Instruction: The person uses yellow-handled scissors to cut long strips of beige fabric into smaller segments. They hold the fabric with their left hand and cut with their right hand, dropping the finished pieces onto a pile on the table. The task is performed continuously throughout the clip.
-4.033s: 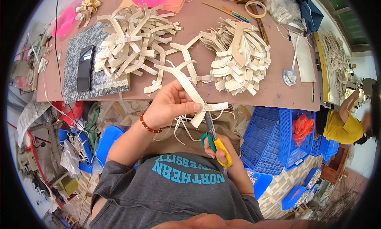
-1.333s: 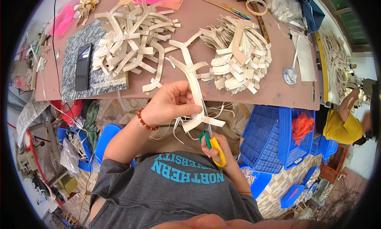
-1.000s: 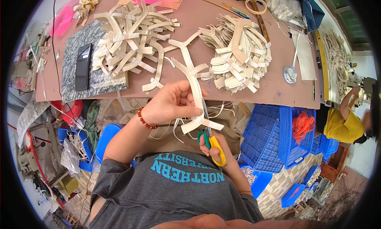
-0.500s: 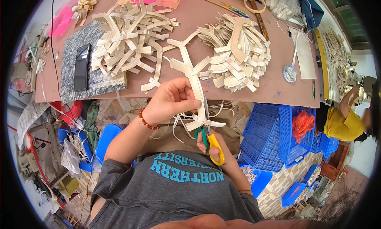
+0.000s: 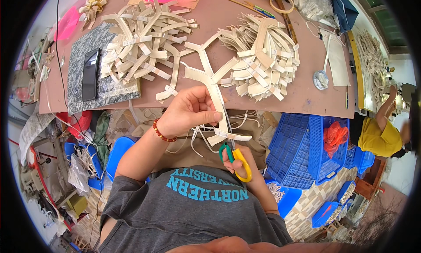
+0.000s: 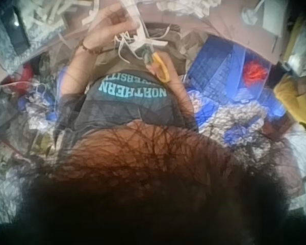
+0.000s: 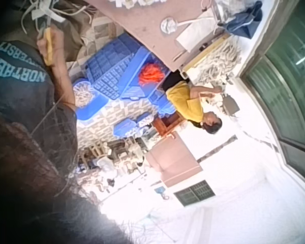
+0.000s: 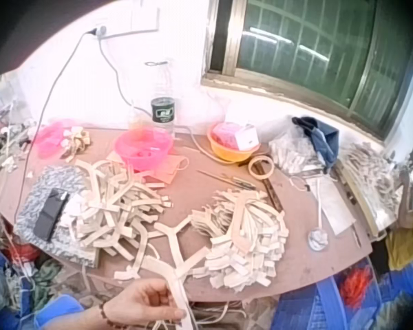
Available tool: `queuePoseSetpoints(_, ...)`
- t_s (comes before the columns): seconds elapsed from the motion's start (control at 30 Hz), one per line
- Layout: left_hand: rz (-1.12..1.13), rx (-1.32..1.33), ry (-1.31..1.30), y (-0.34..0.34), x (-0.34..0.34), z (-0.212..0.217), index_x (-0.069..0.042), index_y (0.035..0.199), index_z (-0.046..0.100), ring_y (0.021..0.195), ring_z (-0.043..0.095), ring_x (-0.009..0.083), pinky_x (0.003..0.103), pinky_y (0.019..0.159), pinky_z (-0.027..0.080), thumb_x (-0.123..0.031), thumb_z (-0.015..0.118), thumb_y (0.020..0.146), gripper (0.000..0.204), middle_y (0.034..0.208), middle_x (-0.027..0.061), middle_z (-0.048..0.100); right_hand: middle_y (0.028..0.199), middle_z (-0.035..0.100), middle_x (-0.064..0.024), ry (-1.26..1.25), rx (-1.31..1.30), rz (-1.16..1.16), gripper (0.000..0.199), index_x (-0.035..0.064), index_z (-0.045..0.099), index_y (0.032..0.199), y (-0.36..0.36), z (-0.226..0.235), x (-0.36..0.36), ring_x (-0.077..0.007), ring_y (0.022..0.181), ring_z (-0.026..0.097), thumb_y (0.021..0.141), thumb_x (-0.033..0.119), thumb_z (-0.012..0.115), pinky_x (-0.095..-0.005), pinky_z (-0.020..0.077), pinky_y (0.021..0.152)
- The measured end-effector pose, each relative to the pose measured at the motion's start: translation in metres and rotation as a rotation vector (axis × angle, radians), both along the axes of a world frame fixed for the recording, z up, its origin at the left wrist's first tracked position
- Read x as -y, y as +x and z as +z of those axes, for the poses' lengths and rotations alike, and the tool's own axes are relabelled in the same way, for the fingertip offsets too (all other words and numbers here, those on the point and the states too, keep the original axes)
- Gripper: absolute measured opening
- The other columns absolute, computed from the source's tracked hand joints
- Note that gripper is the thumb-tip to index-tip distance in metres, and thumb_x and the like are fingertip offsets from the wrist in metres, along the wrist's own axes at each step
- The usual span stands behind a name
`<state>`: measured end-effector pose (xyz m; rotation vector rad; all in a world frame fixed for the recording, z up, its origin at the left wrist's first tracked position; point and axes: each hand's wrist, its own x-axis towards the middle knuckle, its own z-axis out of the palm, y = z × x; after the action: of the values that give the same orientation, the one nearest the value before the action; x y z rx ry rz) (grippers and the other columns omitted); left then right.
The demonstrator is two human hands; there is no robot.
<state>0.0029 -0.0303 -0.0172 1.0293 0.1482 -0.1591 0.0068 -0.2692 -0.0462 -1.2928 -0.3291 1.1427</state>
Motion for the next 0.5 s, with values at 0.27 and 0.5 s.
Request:
queuePoseSetpoints(0.27,0.051,0.005,-0.102,0.007,-0.005,0.008,0.001,0.109,0.056,0.078,0.06,0.0099,0.022,0.067,0.051,0.001,0.061,0.08,0.029,0.09,0.0053,0.062,0.065,0.051,0.0013,-0.094,0.093,-0.005,0.052,0.0025,0.053,0.079,-0.003,-0.014,0.003,-0.0074,0.057,0.047,0.079,0.054,0.061,-0.0217,0.0398,0.054)
queuePoseSetpoints(0.5,0.153,0.009,-0.073,0.006,-0.002,-0.006,0.001,0.106,0.058,0.073,0.059,0.0102,0.023,0.064,0.051,0.001,0.061,0.081,0.025,0.097,0.0063,0.062,0.09,0.049,-0.0041,0.1,0.02,0.002,0.044,-0.0002,0.052,0.086,-0.001,-0.003,-0.002,-0.0096,0.075,0.048,0.085,0.043,0.057,-0.021,0.0409,0.065)
